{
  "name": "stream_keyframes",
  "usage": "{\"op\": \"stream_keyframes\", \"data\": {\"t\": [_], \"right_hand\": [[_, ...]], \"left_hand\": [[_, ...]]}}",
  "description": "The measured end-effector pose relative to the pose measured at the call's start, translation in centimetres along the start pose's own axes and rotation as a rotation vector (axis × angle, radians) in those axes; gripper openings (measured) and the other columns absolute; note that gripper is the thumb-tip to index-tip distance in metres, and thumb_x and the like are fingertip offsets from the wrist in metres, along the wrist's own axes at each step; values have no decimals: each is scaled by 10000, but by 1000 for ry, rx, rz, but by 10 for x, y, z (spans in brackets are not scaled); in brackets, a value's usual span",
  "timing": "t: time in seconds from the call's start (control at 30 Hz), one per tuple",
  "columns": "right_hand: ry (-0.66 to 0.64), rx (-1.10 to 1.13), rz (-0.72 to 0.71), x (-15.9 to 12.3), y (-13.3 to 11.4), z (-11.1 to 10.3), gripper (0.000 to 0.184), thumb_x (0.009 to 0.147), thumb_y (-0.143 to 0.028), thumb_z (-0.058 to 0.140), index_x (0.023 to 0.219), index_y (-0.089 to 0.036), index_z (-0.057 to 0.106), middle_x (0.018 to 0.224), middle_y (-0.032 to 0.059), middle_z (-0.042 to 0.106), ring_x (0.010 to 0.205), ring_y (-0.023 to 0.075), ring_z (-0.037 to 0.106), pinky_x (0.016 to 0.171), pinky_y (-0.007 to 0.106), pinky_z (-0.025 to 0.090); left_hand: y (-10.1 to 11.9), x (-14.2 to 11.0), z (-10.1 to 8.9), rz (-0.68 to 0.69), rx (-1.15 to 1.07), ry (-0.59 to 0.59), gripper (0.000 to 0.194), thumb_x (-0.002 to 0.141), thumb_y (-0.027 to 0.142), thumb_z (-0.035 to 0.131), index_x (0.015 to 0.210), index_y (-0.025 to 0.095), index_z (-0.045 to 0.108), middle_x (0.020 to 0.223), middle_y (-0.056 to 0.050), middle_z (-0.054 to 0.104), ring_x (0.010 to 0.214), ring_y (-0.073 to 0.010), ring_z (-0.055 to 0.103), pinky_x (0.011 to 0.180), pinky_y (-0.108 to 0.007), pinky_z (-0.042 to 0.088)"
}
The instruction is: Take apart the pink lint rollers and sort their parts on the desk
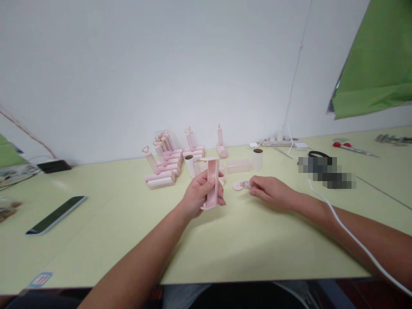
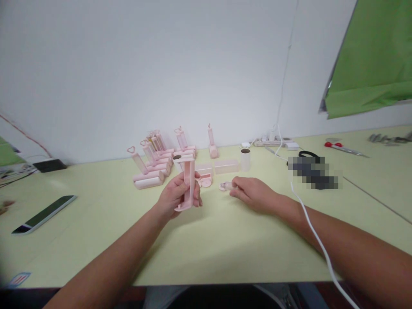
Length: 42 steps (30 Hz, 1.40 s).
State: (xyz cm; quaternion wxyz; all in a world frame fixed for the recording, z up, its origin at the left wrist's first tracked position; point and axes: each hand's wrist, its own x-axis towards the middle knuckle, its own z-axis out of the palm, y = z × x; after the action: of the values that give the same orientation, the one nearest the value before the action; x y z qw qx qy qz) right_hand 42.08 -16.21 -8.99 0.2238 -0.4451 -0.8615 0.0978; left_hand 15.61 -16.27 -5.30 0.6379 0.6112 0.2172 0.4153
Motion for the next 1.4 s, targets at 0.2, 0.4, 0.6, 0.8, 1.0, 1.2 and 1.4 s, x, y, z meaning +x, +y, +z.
{"op": "stream_keyframes", "data": {"t": [0.2,0.4,0.6,0.8,1.0,1.2,1.4], "right_hand": [[-94,-72,-239,0,-17,4,254,941,-379,506,910,-158,627,1212,171,613,1153,277,526,989,442,402],[-199,-69,-199,-3,-19,15,398,959,-413,468,1175,-120,629,1493,183,423,1383,308,383,1152,489,284],[-215,-59,-183,-4,-17,16,462,967,-411,453,1284,-103,586,1545,189,334,1416,314,337,1167,486,277],[-201,-77,-223,-1,-18,14,389,946,-381,496,1134,-78,652,1377,220,520,1349,342,403,1128,506,322],[-207,-73,-209,2,-15,13,337,945,-373,499,1060,-101,660,1217,187,590,1179,300,518,1051,459,400],[-188,-35,-180,5,-6,13,358,956,-393,476,1101,-111,642,1235,190,587,1185,305,514,1044,461,389],[-170,-43,-171,7,-3,16,364,954,-388,479,1119,-106,640,1306,202,556,1247,322,478,1068,477,366]], "left_hand": [[25,29,-5,-43,401,188,343,850,483,591,908,156,504,737,-22,651,594,-135,625,553,-247,479],[24,92,9,217,1191,49,229,844,327,560,820,144,695,759,-36,658,695,-150,583,642,-264,401],[-29,142,24,156,1691,-134,256,851,266,533,872,123,744,881,-147,676,809,-240,606,710,-336,425],[-69,148,17,87,1829,-146,235,821,210,541,898,90,727,948,-185,665,933,-295,606,783,-385,453],[-76,145,13,56,1902,-164,267,852,236,504,950,109,718,994,-170,670,999,-291,600,856,-402,449],[-61,138,11,17,1919,-190,287,851,296,509,956,132,721,990,-169,678,974,-284,623,838,-394,464],[-51,129,5,44,1916,-250,261,835,316,530,982,180,698,1031,-134,670,986,-280,619,834,-397,459]]}}
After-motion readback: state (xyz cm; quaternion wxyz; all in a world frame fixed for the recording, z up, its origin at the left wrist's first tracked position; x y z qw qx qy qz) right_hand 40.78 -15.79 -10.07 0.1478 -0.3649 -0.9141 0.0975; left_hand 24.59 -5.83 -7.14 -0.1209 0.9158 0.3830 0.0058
